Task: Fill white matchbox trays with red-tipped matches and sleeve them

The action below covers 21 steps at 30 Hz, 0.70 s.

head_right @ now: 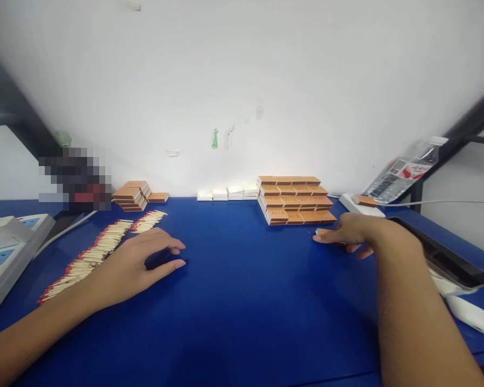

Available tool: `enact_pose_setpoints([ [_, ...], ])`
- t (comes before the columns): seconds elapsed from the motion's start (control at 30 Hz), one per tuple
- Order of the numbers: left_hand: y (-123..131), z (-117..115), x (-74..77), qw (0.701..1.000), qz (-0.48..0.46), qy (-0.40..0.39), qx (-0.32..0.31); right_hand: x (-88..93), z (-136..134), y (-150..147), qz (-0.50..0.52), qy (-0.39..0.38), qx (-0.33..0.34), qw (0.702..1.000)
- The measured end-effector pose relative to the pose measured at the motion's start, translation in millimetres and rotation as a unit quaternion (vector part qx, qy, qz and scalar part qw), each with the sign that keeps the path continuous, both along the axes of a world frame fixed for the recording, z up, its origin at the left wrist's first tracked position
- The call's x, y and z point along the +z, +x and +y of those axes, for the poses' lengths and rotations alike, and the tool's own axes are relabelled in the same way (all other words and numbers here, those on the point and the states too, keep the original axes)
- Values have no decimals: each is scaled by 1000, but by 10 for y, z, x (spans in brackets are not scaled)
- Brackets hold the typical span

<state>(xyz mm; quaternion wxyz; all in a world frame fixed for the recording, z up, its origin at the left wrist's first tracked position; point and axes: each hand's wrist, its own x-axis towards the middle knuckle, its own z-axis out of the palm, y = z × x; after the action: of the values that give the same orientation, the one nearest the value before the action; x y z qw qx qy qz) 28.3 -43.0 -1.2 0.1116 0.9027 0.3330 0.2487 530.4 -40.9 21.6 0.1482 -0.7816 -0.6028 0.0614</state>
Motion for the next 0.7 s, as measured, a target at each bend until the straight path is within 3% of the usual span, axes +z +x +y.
enact_pose_setpoints([
  [0.07, 3, -1, 1, 1000, 3, -2, -3, 39, 34, -66, 65, -175, -31, 982],
  [0.1, 4, 0, -1, 1000, 4, -4, -4, 71, 42, -92, 88, -209, -26, 974],
  [0.17, 6, 3, -9, 1000, 5, -7, -4, 135, 47, -148, 97, -161, 2, 982],
  [0.3, 3, 7, -31, 1000, 2, -9, -2, 161, 94, -335, 0, -48, -5, 999],
  [0.47, 2, 13, -27, 1000, 7, -2, -3, 37, 221, -483, -53, -73, 23, 996],
  [0.7, -6, 27, -35, 1000, 18, 2, -2, -18, 218, -282, 5, -119, 21, 993],
])
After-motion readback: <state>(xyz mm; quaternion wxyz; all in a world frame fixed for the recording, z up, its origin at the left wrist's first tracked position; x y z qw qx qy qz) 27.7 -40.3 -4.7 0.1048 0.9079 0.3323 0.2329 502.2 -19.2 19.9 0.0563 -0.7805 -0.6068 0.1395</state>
